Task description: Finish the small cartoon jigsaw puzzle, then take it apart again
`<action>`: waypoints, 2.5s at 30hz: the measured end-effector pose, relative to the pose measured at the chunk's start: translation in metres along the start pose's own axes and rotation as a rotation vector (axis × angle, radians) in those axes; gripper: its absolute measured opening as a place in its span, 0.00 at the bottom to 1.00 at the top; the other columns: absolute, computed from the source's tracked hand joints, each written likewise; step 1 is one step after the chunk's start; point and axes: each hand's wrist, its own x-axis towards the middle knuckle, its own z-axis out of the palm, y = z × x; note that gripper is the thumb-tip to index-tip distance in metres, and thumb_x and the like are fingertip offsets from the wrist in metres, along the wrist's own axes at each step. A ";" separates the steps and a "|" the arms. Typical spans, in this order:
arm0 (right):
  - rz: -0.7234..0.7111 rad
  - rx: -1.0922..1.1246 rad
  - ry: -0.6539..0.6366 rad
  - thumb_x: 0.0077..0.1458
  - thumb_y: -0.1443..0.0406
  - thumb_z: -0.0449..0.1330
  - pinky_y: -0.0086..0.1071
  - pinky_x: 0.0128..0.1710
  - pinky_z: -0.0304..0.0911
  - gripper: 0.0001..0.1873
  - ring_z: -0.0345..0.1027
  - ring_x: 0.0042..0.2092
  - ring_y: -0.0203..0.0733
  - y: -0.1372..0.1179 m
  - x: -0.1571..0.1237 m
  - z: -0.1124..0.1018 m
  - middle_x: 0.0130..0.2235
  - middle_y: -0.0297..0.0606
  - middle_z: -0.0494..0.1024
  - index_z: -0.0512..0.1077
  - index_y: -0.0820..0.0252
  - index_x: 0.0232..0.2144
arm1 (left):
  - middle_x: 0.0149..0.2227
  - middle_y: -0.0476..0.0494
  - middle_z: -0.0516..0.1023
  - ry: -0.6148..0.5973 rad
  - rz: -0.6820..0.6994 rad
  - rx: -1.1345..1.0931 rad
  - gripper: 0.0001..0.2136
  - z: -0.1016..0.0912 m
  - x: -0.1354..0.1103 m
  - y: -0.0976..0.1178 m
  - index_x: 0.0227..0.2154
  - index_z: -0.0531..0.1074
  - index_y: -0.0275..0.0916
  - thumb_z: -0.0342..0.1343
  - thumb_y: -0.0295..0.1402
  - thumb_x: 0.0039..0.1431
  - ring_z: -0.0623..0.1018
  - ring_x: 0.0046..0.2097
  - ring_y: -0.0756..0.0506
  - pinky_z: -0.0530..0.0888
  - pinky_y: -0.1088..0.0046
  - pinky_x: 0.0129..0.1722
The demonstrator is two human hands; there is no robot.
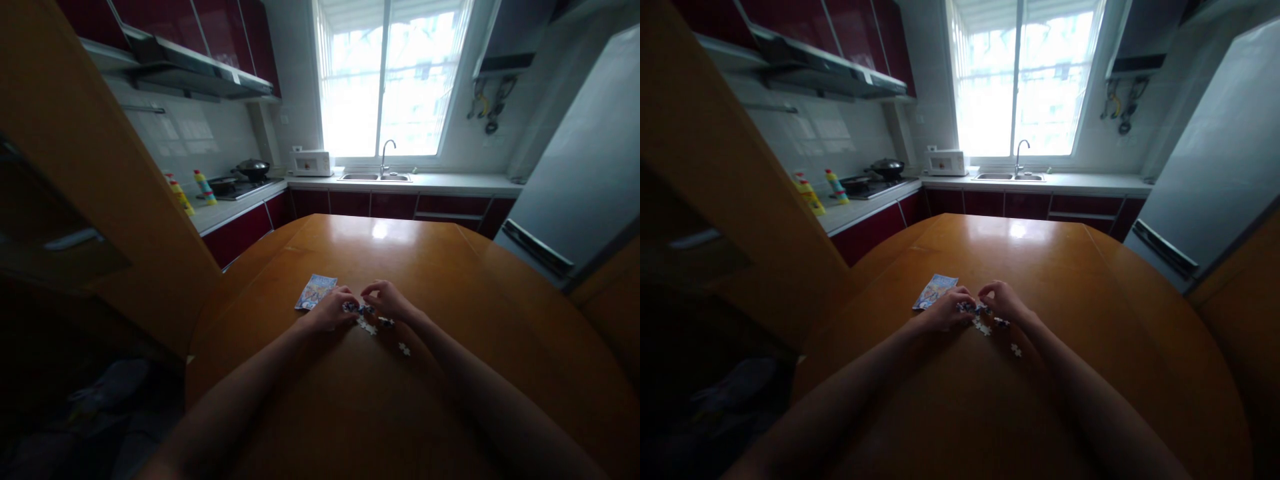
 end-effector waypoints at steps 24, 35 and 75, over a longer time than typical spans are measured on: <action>-0.101 -0.173 -0.140 0.55 0.70 0.59 0.29 0.37 0.62 0.12 0.69 0.35 0.36 -0.024 -0.015 0.001 0.39 0.39 0.77 0.80 0.59 0.39 | 0.41 0.42 0.77 -0.023 -0.067 -0.028 0.11 -0.030 -0.003 0.009 0.40 0.75 0.36 0.62 0.36 0.58 0.78 0.37 0.48 0.73 0.76 0.36; -0.064 -0.272 -0.143 0.51 0.60 0.67 0.31 0.37 0.60 0.11 0.70 0.37 0.40 -0.052 -0.054 0.016 0.42 0.37 0.76 0.78 0.54 0.38 | 0.34 0.47 0.75 -0.210 -0.050 0.051 0.09 -0.026 -0.050 0.027 0.36 0.79 0.39 0.58 0.24 0.53 0.73 0.32 0.51 0.67 0.79 0.32; 0.104 -0.160 0.052 0.55 0.65 0.57 0.32 0.34 0.62 0.10 0.70 0.32 0.40 -0.030 -0.051 -0.021 0.33 0.39 0.80 0.78 0.59 0.34 | 0.35 0.43 0.77 -0.007 -0.066 0.303 0.07 -0.019 -0.041 0.006 0.32 0.80 0.41 0.58 0.33 0.60 0.75 0.38 0.45 0.69 0.72 0.41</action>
